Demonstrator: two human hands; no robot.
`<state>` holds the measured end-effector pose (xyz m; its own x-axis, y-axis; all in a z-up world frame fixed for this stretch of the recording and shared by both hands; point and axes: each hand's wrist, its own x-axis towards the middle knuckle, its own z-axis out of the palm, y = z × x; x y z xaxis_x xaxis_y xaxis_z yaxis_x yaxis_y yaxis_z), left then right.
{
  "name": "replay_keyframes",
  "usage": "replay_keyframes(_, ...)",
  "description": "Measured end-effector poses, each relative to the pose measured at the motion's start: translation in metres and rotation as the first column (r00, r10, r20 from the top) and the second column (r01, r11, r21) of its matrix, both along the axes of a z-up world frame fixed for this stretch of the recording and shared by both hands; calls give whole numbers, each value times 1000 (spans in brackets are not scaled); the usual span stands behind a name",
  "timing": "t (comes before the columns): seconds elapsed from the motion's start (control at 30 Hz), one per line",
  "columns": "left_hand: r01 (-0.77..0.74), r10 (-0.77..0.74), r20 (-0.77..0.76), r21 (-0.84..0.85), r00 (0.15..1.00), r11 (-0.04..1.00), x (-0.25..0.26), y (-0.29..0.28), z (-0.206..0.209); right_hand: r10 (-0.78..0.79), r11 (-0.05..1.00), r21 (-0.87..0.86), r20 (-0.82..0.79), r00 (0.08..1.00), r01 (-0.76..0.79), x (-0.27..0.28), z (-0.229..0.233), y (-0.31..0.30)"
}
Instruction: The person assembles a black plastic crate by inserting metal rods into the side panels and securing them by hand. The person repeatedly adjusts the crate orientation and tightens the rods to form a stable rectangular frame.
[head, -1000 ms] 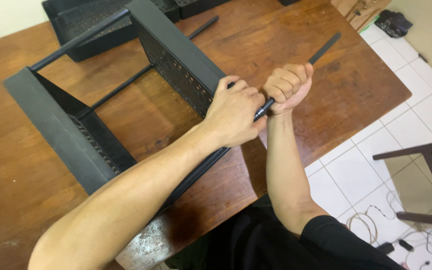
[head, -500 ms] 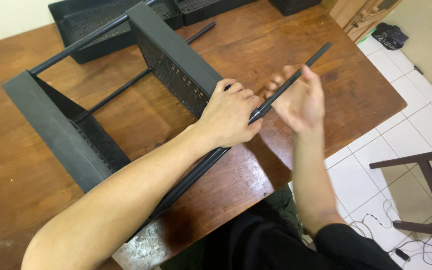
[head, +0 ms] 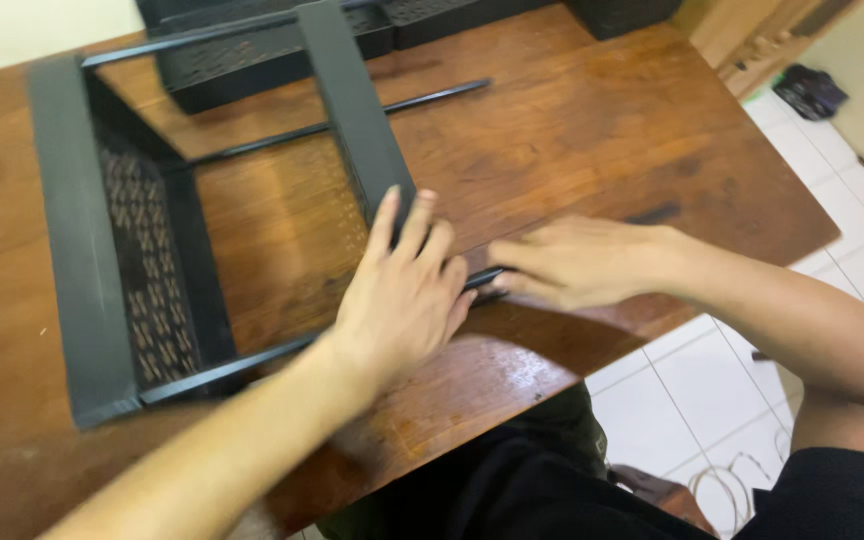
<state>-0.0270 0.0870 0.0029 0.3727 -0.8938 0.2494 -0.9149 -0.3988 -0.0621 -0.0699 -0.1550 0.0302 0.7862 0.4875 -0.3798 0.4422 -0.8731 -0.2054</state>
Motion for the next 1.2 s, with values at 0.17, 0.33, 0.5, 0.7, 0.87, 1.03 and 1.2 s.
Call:
replay_keyframes(0.17,-316,360,94,-311,928,896,-16,46,-32,-33,953,259,-436,899,160,28,1,55)
replay_keyframes(0.33,-427,594,55,-643,802,636,5,74,-72,-187,936,223,-337,923,272,36,-2,118)
replay_keyframes(0.5,-455,780,-22,-823,625,341,29,106,-93,-114,926,333,-198,974,176,65,-25,168)
replay_keyframes(0.7,-364,793,75,-860,604,358,63,148,-98,122,877,448,145,982,-175,103,-34,208)
replay_keyframes(0.87,-321,786,76,-886,613,336,78,160,-101,56,914,405,-89,994,-15,110,-39,219)
replay_keyframes(1.03,-285,784,100,-897,613,338,88,177,-102,72,963,178,550,832,-201,101,-62,242)
replay_keyframes(1.2,-277,777,107,-897,620,344,92,183,-106,88,907,417,-40,995,-63,117,-33,249)
